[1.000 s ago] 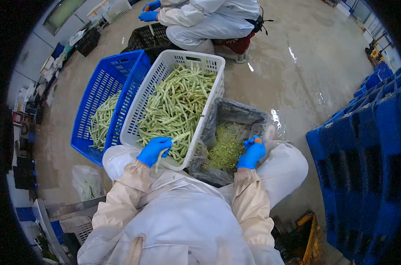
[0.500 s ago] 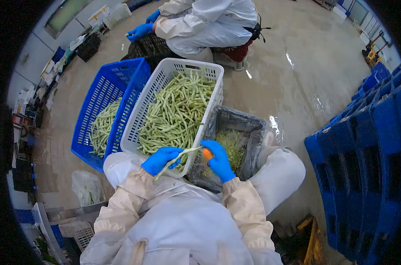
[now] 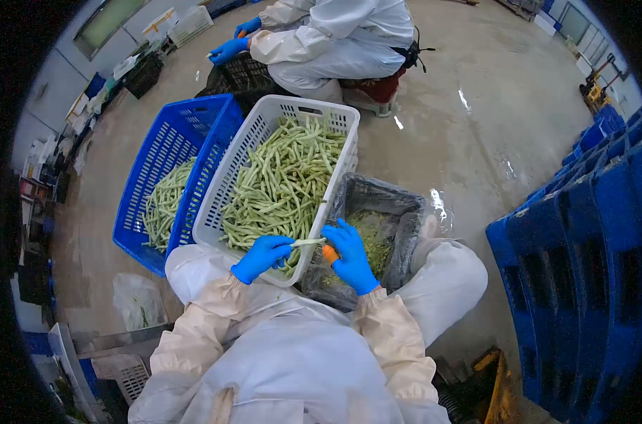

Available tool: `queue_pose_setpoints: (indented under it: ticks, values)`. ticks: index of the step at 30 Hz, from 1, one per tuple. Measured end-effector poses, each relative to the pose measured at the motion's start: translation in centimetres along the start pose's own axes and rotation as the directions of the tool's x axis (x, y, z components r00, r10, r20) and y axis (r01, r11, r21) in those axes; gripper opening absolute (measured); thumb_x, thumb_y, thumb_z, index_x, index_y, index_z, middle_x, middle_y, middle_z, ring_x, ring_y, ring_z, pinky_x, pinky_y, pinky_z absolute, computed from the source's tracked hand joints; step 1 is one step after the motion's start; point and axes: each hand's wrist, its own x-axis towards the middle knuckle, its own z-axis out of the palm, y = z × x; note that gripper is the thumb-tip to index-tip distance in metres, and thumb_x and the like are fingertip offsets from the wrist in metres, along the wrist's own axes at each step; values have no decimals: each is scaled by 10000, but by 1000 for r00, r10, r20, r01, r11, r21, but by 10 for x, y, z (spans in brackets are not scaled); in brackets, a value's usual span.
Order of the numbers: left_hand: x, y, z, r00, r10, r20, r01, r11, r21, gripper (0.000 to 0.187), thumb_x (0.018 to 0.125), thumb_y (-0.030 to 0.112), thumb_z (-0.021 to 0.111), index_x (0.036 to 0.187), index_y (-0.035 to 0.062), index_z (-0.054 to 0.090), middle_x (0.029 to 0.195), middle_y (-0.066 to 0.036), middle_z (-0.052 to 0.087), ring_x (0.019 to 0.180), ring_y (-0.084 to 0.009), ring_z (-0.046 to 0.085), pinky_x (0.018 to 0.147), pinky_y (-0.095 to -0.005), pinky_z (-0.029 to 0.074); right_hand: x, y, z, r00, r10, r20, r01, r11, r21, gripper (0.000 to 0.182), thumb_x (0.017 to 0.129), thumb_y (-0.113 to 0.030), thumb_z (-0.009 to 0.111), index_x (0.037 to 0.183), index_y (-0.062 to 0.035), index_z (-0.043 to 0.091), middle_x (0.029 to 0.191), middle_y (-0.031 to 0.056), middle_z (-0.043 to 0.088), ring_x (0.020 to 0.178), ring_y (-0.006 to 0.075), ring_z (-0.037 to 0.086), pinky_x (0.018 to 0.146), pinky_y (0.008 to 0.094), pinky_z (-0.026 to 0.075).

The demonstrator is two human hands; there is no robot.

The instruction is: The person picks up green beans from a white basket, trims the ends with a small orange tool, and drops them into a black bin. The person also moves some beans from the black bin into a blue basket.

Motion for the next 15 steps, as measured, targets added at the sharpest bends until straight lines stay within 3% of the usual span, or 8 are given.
queue_pose_setpoints:
  ticks: [2, 6, 11, 15]
  values:
    - [3, -4, -2, 999, 25, -43, -23, 998, 63, 240, 840, 148, 577, 1029, 8, 626, 708, -4, 596, 560, -58, 531, 487, -206, 435, 1, -4, 2, 1000, -18, -4, 17, 988, -155, 345, 789, -73, 585, 1133, -74, 557, 1189, 107, 532, 1218, 330, 381, 1013, 418, 296]
    - [7, -13, -6, 997, 49, -65, -41, 993, 115, 222, 848, 144, 573, 1011, 6, 633, 702, -6, 597, 554, -59, 529, 481, -200, 432, 4, -11, 0, 998, -68, -18, 62, 974, -217, 357, 754, -38, 574, 1109, -64, 558, 1136, 113, 548, 1143, 356, 428, 985, 431, 318]
    - [10, -20, -8, 957, 289, -36, -258, 899, 353, 211, 853, 148, 575, 995, 5, 637, 682, -40, 605, 550, -79, 532, 492, -233, 442, 2, -10, 3, 994, -103, 43, 112, 927, -358, 287, 772, -100, 573, 1058, -77, 570, 1010, 93, 562, 1033, 311, 479, 965, 482, 310]
    - [6, -12, -9, 981, 193, -26, -169, 909, 381, 212, 839, 152, 588, 992, 14, 639, 678, -75, 613, 570, -125, 565, 522, -266, 453, 2, -12, 6, 994, -107, 31, 111, 926, -361, 270, 771, -100, 573, 1040, -72, 571, 959, 108, 548, 976, 303, 492, 957, 476, 322]
